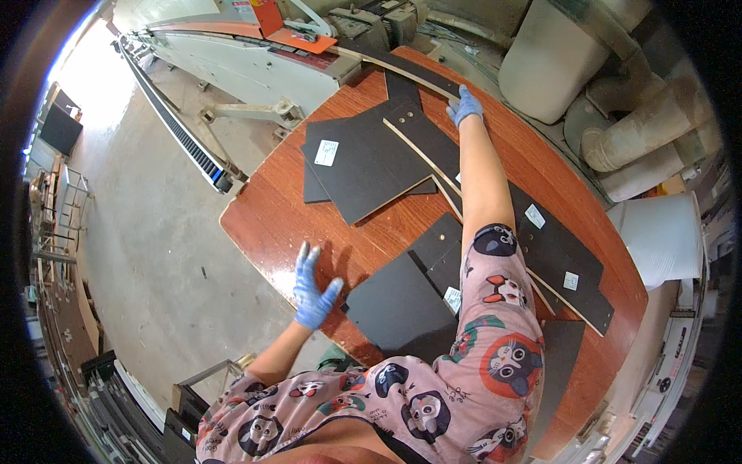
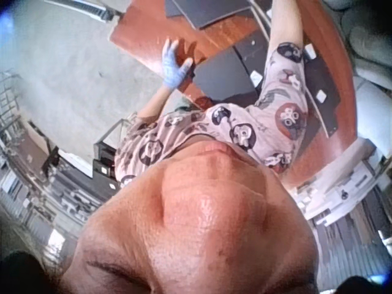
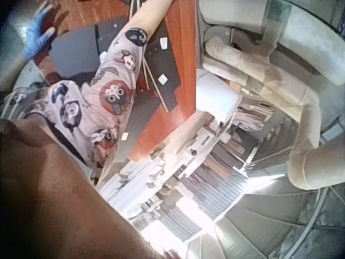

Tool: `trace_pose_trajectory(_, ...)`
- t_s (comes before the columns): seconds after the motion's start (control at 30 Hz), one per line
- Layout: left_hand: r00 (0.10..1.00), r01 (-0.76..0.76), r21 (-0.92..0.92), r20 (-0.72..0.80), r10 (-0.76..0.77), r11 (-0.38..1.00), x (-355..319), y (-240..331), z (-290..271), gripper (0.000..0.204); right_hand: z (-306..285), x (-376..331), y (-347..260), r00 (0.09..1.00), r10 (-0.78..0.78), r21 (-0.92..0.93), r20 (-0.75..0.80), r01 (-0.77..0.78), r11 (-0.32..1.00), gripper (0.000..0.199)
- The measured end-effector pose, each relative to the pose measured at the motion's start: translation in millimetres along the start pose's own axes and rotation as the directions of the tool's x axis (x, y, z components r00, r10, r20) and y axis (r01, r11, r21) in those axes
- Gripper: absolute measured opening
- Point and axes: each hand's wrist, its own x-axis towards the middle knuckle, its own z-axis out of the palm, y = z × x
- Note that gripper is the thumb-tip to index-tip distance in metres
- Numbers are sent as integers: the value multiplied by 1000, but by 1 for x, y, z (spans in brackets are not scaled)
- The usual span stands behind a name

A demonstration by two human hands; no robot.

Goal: The person picks up dark rectangular panels from a stack, places them on a panel saw, and cuts them one at a time. After cutting, the person stacks the finished pieces on a nearby table.

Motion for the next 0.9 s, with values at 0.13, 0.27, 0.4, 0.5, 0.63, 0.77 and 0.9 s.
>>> trace_pose_trajectory(0.13, 989, -143, -3, 46, 143, 990, 65, -3, 11, 67, -67, 15, -3, 991, 23, 135, 134, -42, 990, 33)
trace_pose_trajectory(0.27, 963, -268, 46, 9, 268, 962, 108, 6, 13, 68, -103, -148, 20, 969, 22, 28, 248, -30, 999, 36)
trace_pose_trajectory(0.4, 800, -599, 235, 188, 569, 765, 164, 37, 55, 76, -248, -269, 14, 944, -54, 13, 326, 53, 999, 46)
trace_pose_trajectory(0.5, 639, -770, 301, 376, 672, 563, 188, 77, 97, 85, -339, -343, 0, 973, 44, -22, 228, -40, 999, 48)
trace_pose_trajectory(0.63, 394, -919, 227, 555, 733, 323, 201, 114, 161, 90, -421, -418, 2, 988, -20, -90, 150, 34, 995, 50)
trace_pose_trajectory(0.77, 268, -918, 80, 849, 455, 389, 186, 137, 176, 82, -461, -456, -1, 978, -31, -183, 207, 70, 981, 42)
trace_pose_trajectory(0.9, 219, -895, 37, 905, 366, 444, 133, 151, 163, 80, -484, -419, -26, 969, 15, -902, 246, 223, 370, 26)
